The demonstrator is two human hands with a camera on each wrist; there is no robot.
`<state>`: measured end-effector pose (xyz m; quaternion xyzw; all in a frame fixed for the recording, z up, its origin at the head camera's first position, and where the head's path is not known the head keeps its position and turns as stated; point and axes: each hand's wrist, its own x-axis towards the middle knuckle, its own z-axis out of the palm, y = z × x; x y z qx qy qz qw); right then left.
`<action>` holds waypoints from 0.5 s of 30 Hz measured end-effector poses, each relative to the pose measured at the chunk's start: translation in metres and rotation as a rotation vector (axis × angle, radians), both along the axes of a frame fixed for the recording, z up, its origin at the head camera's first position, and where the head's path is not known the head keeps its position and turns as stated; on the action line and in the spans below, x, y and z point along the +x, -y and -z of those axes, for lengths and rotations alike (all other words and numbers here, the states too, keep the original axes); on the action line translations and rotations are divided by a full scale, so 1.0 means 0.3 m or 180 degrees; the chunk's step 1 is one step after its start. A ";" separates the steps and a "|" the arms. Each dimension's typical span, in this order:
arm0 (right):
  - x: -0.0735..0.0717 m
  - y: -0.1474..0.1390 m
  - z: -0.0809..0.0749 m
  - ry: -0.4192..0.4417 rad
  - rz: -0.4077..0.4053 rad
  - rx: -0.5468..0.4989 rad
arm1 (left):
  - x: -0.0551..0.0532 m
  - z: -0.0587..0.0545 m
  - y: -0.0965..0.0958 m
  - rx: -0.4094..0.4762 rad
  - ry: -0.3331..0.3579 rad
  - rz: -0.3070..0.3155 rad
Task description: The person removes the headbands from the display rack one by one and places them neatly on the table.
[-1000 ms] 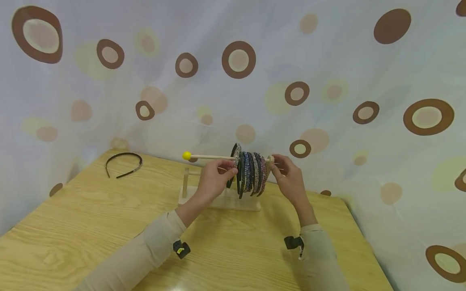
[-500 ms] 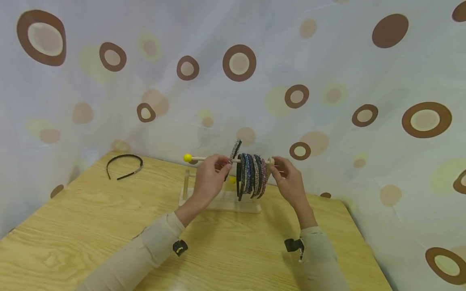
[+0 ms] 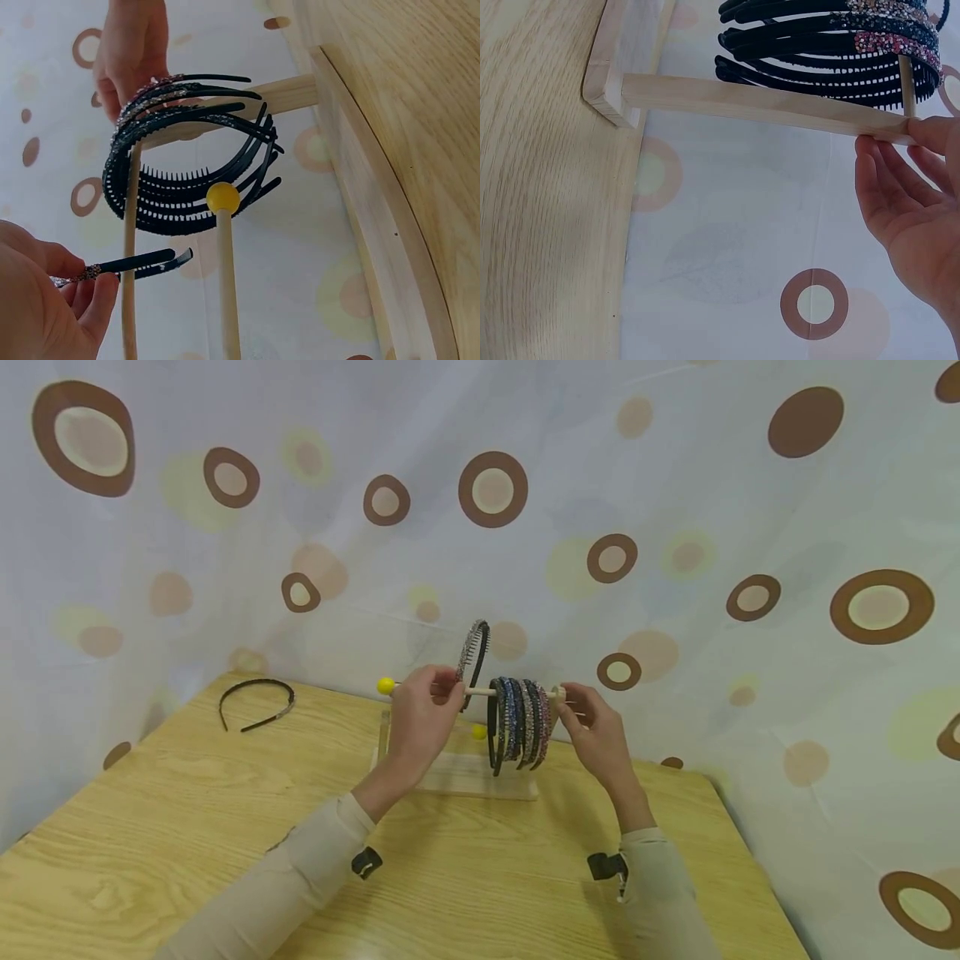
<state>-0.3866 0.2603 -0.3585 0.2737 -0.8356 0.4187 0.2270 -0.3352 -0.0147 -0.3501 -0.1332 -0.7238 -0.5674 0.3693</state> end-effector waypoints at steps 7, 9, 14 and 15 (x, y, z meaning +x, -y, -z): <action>0.001 0.005 -0.011 -0.0013 0.0044 0.0032 | 0.014 -0.056 0.042 0.0201 -0.0065 0.0060; 0.000 0.005 -0.010 -0.0013 0.0037 0.0033 | 0.018 -0.067 0.057 0.0247 -0.0059 0.0070; -0.001 -0.007 -0.003 -0.0039 0.0050 0.0072 | 0.019 -0.073 0.102 0.0348 0.0027 0.0139; -0.002 -0.012 -0.001 -0.0047 0.0071 0.0086 | 0.016 -0.071 0.113 0.0368 0.0030 0.0158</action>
